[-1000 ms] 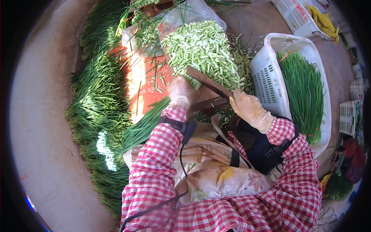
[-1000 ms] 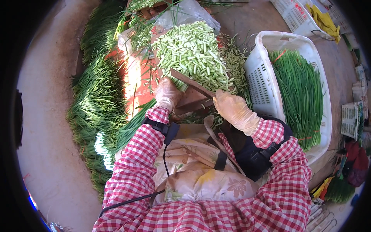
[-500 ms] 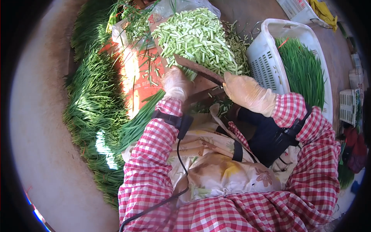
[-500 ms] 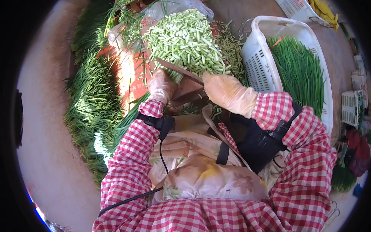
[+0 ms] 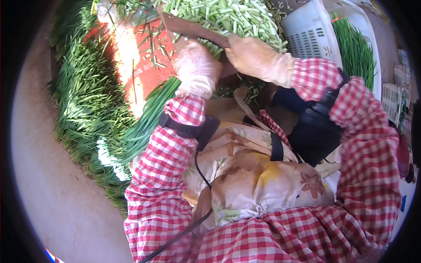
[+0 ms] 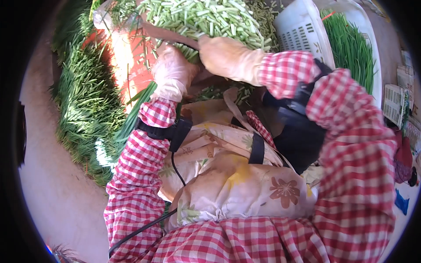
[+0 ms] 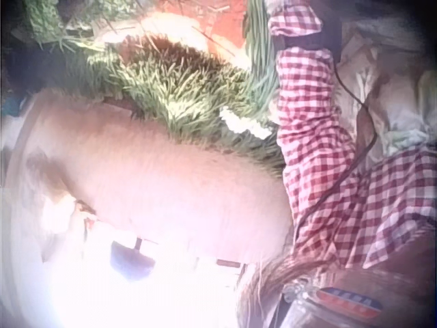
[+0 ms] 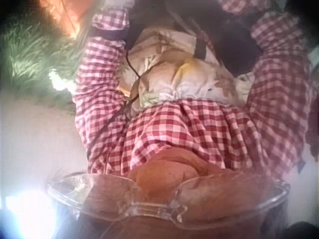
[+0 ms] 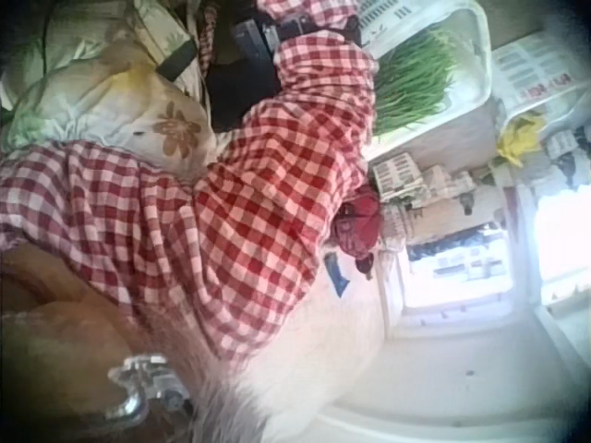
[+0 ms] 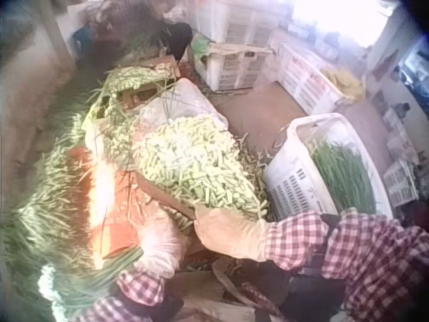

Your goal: The person trims bundles of chives using a large knife on a wooden block and places the trimmed bundles into a white plastic basket.

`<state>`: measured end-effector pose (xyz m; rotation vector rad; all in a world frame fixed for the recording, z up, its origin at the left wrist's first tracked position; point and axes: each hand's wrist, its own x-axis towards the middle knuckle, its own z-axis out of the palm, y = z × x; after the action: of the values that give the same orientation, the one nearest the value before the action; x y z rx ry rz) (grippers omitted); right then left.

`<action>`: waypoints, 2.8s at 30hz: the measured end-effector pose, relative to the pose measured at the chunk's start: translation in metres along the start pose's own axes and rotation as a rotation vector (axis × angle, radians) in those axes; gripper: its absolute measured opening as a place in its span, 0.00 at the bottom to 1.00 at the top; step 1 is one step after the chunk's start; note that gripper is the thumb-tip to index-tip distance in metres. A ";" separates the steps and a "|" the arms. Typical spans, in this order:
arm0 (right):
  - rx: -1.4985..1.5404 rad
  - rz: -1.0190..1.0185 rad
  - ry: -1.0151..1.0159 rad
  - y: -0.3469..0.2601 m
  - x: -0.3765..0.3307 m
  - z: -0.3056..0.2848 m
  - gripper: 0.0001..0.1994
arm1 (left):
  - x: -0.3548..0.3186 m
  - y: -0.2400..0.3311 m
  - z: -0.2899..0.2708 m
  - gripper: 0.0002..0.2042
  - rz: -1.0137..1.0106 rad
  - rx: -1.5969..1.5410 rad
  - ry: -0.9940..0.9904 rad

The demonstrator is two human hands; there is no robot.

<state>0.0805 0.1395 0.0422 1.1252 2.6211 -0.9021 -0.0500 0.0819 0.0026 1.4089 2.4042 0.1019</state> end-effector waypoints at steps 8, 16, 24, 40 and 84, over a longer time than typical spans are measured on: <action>-0.102 -0.114 0.225 -0.003 0.002 0.035 0.11 | -0.009 -0.058 -0.004 0.36 0.083 -0.461 -0.135; -0.197 -0.319 0.558 0.003 0.036 0.022 0.08 | -0.110 -0.113 -0.153 0.28 0.381 -1.373 -0.141; 0.082 -0.270 0.614 -0.010 0.037 0.001 0.12 | -0.134 -0.107 -0.220 0.46 0.807 -1.775 0.060; 1.238 -0.361 -0.257 -0.016 -0.135 0.058 0.53 | -0.141 0.006 -0.141 0.35 0.961 -1.900 -0.146; 0.088 -0.442 0.454 -0.064 -0.133 0.013 0.44 | -0.120 -0.060 -0.078 0.19 0.513 -2.050 -0.237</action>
<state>0.1285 0.0168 0.1094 0.8589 3.3222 -0.9295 -0.0727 -0.0418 0.0929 0.6455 0.6082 1.6860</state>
